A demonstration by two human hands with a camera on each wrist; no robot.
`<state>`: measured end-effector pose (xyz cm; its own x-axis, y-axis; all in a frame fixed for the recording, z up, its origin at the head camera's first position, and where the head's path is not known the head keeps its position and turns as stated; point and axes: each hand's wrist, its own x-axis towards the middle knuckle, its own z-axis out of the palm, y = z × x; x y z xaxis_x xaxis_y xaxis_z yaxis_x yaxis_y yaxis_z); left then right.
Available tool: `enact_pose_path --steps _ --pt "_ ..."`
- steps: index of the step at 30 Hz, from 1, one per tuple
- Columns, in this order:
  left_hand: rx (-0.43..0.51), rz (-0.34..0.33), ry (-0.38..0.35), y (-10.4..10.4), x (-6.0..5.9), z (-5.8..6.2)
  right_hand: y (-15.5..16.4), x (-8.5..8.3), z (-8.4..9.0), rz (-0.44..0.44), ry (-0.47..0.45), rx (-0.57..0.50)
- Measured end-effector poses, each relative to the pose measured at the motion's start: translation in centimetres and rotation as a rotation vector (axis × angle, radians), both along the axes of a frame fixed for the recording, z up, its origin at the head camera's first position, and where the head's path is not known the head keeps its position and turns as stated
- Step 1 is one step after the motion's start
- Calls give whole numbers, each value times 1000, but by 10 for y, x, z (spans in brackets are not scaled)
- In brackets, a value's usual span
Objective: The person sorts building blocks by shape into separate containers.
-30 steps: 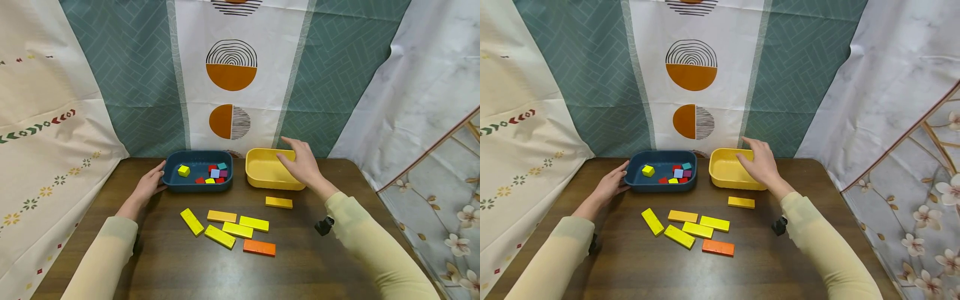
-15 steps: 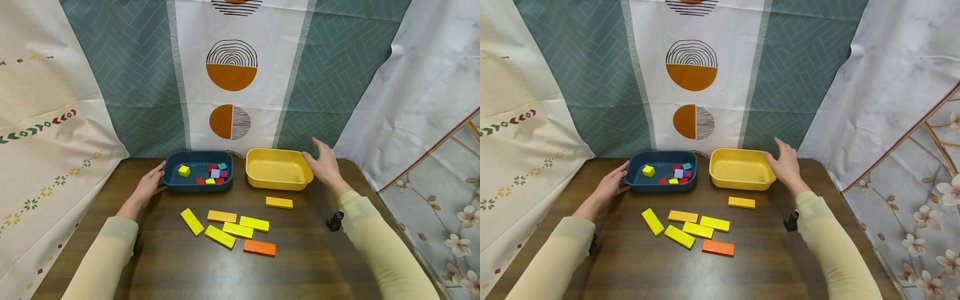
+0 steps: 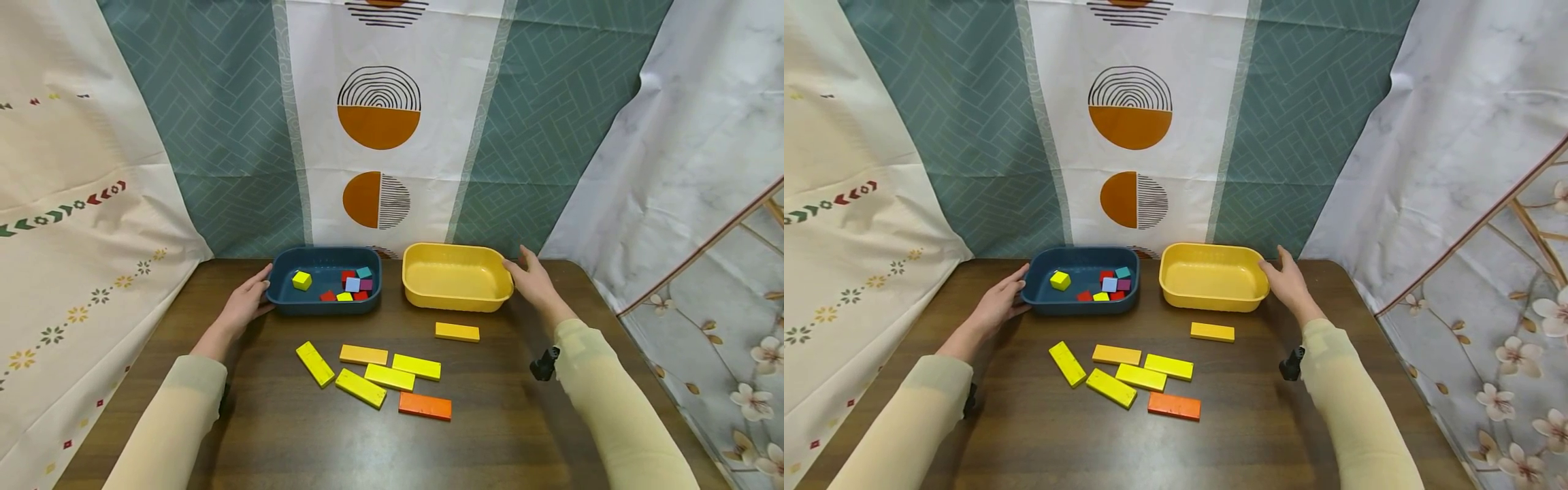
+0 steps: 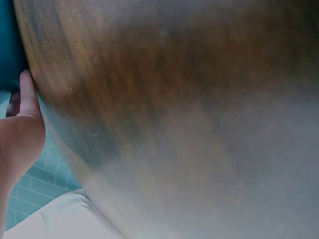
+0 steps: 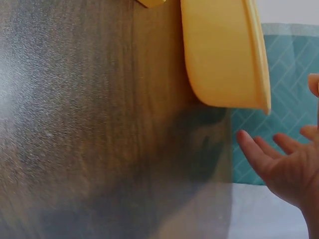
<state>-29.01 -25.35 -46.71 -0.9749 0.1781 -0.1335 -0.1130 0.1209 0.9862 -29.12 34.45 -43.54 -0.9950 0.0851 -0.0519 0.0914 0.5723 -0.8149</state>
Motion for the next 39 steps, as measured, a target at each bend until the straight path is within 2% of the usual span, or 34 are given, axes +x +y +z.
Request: enact_pose_path --steps 7,12,25,39 --pt "-30 12 21 -7 -12 -21 0 -2 -12 10 -98 -211" --pt "-41 11 25 -10 -15 -28 1 -2 -17 30 -114 -291" --pt "-47 9 35 -9 -13 -26 3 -5 -26 68 -153 -291" --pt "-44 6 33 -10 -14 -25 -9 -2 -37 123 -117 -310"
